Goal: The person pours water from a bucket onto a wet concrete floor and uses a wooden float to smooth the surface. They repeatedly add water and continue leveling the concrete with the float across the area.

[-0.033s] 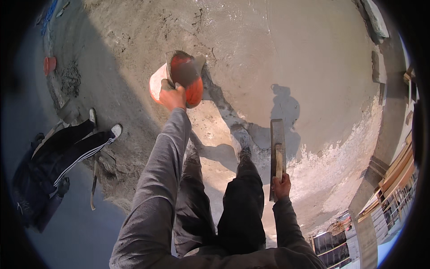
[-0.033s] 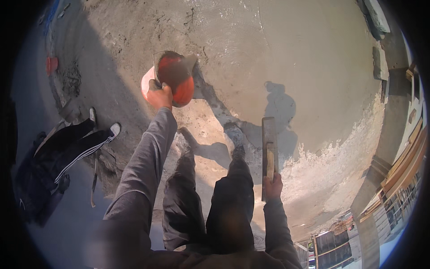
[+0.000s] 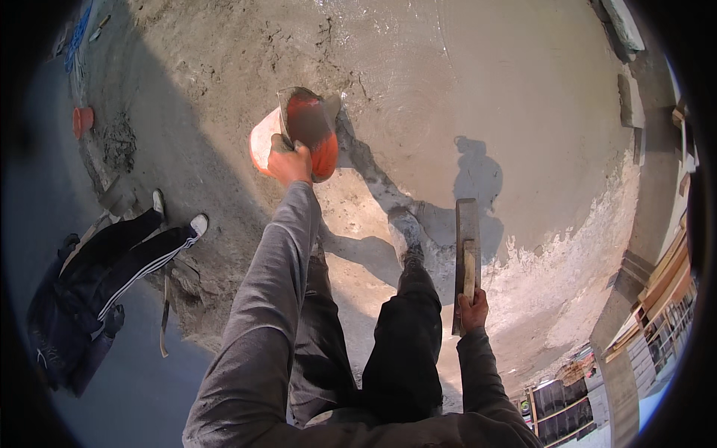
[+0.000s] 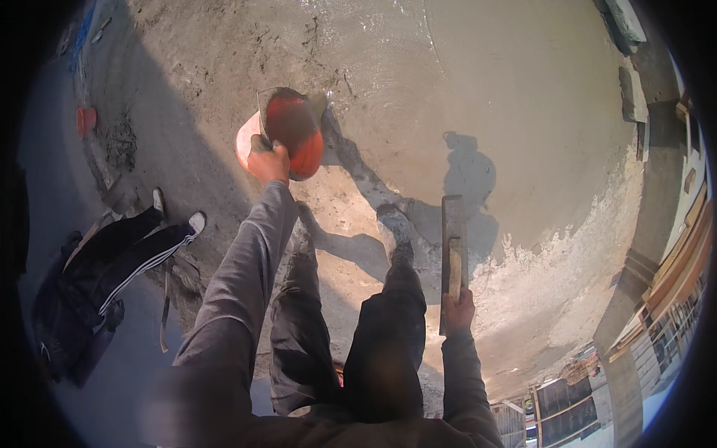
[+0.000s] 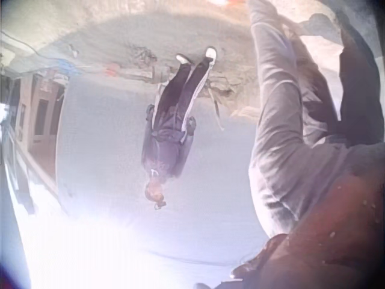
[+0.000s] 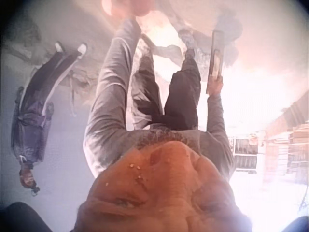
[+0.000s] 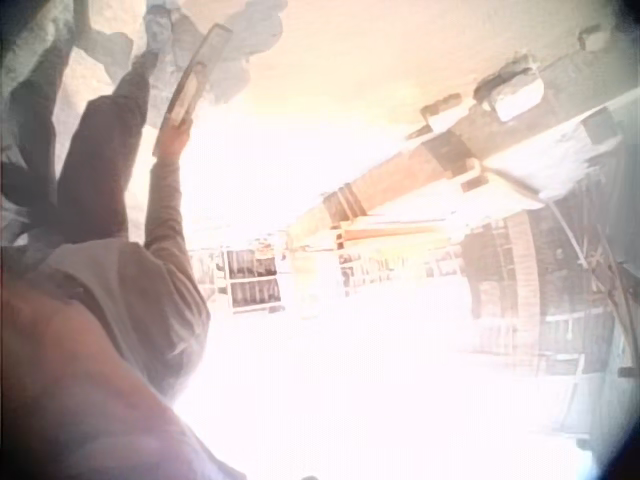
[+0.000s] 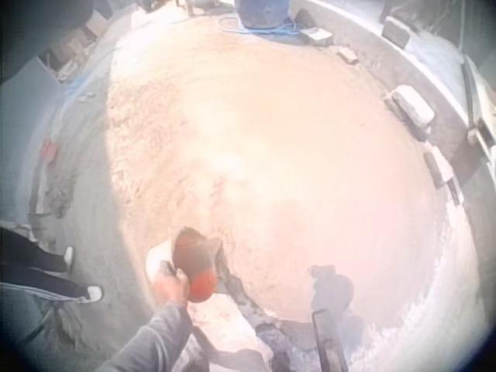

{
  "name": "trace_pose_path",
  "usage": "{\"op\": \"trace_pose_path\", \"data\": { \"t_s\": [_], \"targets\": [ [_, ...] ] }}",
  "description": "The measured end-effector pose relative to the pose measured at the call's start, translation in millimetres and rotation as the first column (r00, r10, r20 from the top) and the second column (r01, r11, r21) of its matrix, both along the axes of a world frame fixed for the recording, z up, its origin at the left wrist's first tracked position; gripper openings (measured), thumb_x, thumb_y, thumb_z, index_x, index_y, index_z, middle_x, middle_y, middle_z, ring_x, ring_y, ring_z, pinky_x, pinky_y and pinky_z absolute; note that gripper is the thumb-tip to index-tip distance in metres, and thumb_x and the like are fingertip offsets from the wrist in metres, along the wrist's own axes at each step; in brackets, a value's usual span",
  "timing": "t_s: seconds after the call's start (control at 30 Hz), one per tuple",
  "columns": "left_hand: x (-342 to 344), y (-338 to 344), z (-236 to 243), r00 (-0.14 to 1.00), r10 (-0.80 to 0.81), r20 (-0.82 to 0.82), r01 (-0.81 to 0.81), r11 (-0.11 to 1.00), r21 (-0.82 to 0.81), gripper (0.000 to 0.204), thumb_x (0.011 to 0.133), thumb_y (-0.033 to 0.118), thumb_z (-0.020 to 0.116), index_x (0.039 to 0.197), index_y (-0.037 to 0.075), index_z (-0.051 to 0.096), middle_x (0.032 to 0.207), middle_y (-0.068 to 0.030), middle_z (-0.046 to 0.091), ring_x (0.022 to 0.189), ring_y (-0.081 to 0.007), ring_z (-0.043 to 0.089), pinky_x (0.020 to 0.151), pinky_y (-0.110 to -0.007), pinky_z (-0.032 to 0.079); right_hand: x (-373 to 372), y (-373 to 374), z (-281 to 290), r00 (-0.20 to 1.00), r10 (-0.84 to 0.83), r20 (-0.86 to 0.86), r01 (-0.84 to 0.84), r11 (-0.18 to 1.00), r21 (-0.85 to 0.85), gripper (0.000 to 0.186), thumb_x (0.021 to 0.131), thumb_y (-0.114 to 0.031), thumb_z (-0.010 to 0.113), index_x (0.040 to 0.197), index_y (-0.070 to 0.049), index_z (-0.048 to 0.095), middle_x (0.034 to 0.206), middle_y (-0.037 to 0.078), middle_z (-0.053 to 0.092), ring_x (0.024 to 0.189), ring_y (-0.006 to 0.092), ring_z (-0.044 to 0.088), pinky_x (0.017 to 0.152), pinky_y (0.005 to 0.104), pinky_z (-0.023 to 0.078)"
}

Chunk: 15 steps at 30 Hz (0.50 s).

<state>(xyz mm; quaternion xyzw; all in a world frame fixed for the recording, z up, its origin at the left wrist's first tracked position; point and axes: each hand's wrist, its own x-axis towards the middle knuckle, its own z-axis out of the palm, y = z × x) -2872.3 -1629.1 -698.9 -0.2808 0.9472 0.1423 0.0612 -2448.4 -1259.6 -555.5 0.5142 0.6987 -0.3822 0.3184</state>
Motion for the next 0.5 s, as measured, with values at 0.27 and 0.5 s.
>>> {"op": "trace_pose_path", "data": {
  "t_s": [0.27, 0.5],
  "targets": [
    [23.6, -24.0, 14.1, 0.966, -0.253, -0.059, 0.257, 0.898, 0.357, 0.016, 0.075, 0.006, 0.065, 0.088, -0.003, 0.059, 0.078, -0.0221, 0.066, 0.071, -0.045, 0.062, 0.068, -0.049, 0.049, -6.4, -140.5, -5.8, 0.622, -0.749, -0.228, 0.782, 0.609, 0.133, 0.03, 0.096, -0.029, 0.065, 0.108, -0.004, 0.054, 0.067, 0.0, 0.05, 0.05, 0.0072, 0.047, 0.044, 0.024, 0.039],
    [37.3, -60.7, 48.1, 0.974, -0.225, 0.0, 0.147, 0.637, 0.757, 0.016, 0.082, -0.005, 0.055, 0.097, 0.0, 0.056, 0.094, -0.0005, 0.057, 0.084, -0.0092, 0.048, 0.075, -0.026, 0.043, -23.1, -230.7, -239.1, -0.024, -0.837, -0.547, 0.994, -0.079, 0.077, 0.042, 0.098, -0.047, 0.056, 0.093, -0.006, 0.047, 0.067, 0.005, 0.051, 0.046, 0.014, 0.049, 0.041, 0.0305, 0.045]
  ]
}}
